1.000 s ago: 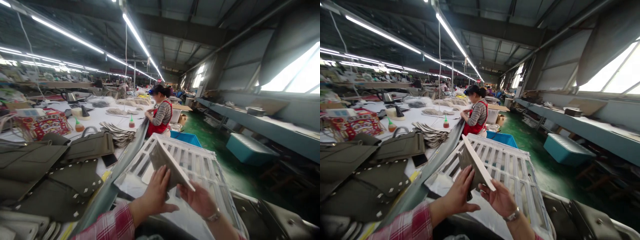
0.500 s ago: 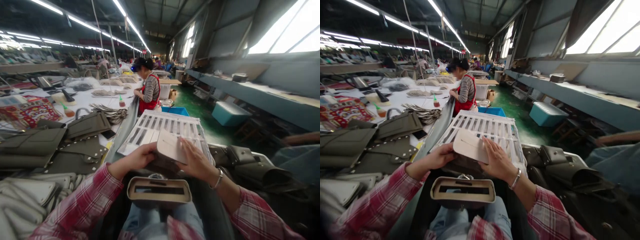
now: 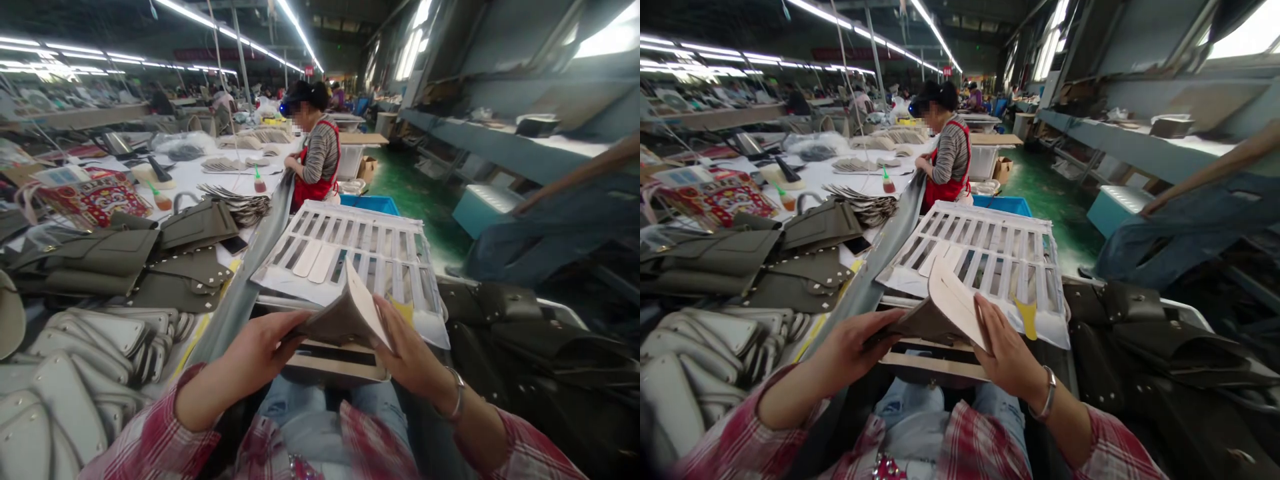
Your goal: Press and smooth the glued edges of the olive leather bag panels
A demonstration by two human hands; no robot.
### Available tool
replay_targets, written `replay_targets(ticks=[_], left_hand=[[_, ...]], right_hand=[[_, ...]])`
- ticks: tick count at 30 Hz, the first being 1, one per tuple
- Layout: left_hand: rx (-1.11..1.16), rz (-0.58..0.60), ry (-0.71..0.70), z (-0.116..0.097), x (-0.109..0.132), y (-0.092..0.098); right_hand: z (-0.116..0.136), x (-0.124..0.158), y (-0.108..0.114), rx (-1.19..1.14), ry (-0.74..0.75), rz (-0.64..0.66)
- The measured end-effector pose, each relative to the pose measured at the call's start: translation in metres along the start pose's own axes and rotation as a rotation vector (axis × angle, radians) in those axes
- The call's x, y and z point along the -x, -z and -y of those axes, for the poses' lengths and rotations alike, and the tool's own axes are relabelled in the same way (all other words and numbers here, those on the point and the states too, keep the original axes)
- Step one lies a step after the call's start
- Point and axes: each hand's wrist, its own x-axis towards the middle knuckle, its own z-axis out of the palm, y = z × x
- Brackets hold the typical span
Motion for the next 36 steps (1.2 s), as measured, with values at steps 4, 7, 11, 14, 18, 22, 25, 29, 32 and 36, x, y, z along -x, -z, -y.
replay_targets(ticks=[4,7,11,14,18,22,25,29,32,36], left_hand=[[-0.114,-0.072,-0.041,-0.022,0.002,0.013],[-0.078,-0.022,0.018,-0.02,0.0,0.009],[-0.006,0.036,0.117,0.001,0.0,-0.016],[0.055,0.08,0.155,0.021,-0.002,-0.04],[-0.072,0.196,0.175,0.044,0.0,-0.058],[-0.103,0.024,0.306,0.066,0.024,-0.047],[0.06,-0.166,0.596,0.081,0.05,-0.041],[0.183,-0.187,0.78,0.092,0.074,-0.062],[0.139,-0.167,0.803,0.09,0.077,-0.077],[-0.045,0.019,0.771,0.085,0.07,-0.077]], right_hand=[[0.011,-0.003,0.015,-0.045,0.008,-0.047],[0.008,0.0,0.011,-0.042,-0.02,-0.01],[-0.008,0.012,-0.01,-0.004,-0.07,0.05],[-0.019,0.019,-0.021,0.077,-0.088,0.058],[-0.024,0.023,-0.02,0.199,-0.096,0.141],[-0.02,0.017,-0.022,0.307,0.029,0.207],[-0.015,0.003,-0.037,0.383,0.209,0.194],[-0.005,-0.014,-0.059,0.436,0.373,0.234],[-0.001,-0.015,-0.063,0.495,0.374,0.272],[0.007,-0.009,-0.06,0.567,0.311,0.322]])
